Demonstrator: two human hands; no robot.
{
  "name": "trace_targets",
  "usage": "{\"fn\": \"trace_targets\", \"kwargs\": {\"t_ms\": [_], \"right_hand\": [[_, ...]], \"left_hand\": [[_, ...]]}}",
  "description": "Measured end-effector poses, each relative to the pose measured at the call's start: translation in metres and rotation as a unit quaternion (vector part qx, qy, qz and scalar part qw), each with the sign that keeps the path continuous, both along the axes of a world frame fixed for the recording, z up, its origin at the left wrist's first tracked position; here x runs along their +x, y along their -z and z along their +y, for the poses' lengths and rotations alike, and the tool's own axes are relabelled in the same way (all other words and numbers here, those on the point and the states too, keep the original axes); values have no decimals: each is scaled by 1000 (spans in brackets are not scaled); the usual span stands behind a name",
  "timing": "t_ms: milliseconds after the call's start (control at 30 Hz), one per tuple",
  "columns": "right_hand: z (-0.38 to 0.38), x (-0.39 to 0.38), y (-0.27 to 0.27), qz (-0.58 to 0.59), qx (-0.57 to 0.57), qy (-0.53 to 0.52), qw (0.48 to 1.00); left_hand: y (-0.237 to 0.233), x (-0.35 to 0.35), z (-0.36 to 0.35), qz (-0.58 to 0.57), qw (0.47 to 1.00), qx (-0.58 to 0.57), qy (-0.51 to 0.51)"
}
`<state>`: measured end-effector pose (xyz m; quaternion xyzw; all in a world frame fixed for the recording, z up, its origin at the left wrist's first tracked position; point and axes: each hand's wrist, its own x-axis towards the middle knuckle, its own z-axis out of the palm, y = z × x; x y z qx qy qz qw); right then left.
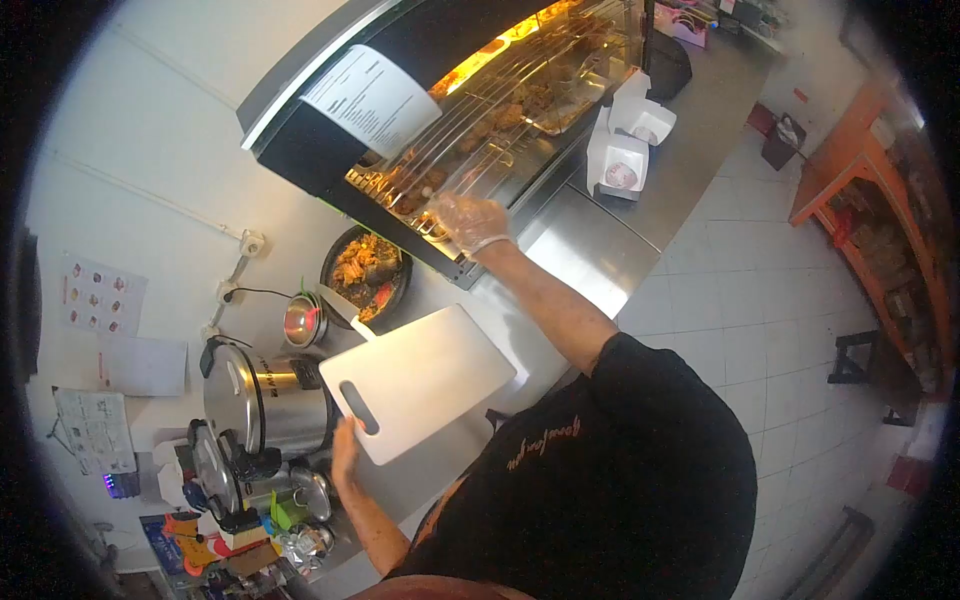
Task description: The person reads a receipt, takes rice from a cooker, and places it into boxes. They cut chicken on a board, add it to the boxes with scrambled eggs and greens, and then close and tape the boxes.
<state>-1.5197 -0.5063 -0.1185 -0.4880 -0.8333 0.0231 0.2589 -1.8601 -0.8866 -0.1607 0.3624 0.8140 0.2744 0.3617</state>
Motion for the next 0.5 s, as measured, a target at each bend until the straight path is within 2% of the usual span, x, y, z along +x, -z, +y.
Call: {"fn": "trace_targets", "kwargs": {"t_ms": [33, 100, 167, 233, 300, 367, 400, 467, 500], "right_hand": [[14, 9, 5, 8, -16, 10, 1000], [48, 27, 25, 25, -35, 26, 999], [59, 44, 26, 58, -30, 46, 997], [59, 69, 0, 97, -9, 81, 992], [98, 89, 12, 133, -25, 107, 985], [115, 107, 27, 143, -21, 110, 983], [129, 115, 36, 128, 40, 105, 985], [148, 126, 37, 138, 66, 138, 979], [152, 132, 32, 143, 79, 155, 974]], "left_hand": [[20, -3, -9, -81, 996, -25, -37], [57, 22, -23, -114, 986, -58, -108], [113, 37, -44, -191, 968, -16, -165], [154, 54, -66, -187, 958, -30, -214], [214, 92, -64, -199, 947, -13, -253], [237, 114, -84, -203, 940, 11, -275], [240, 125, -82, -194, 933, 22, -304], [239, 141, -81, -167, 916, 43, -363], [240, 148, -85, -110, 940, 31, -322]]}}
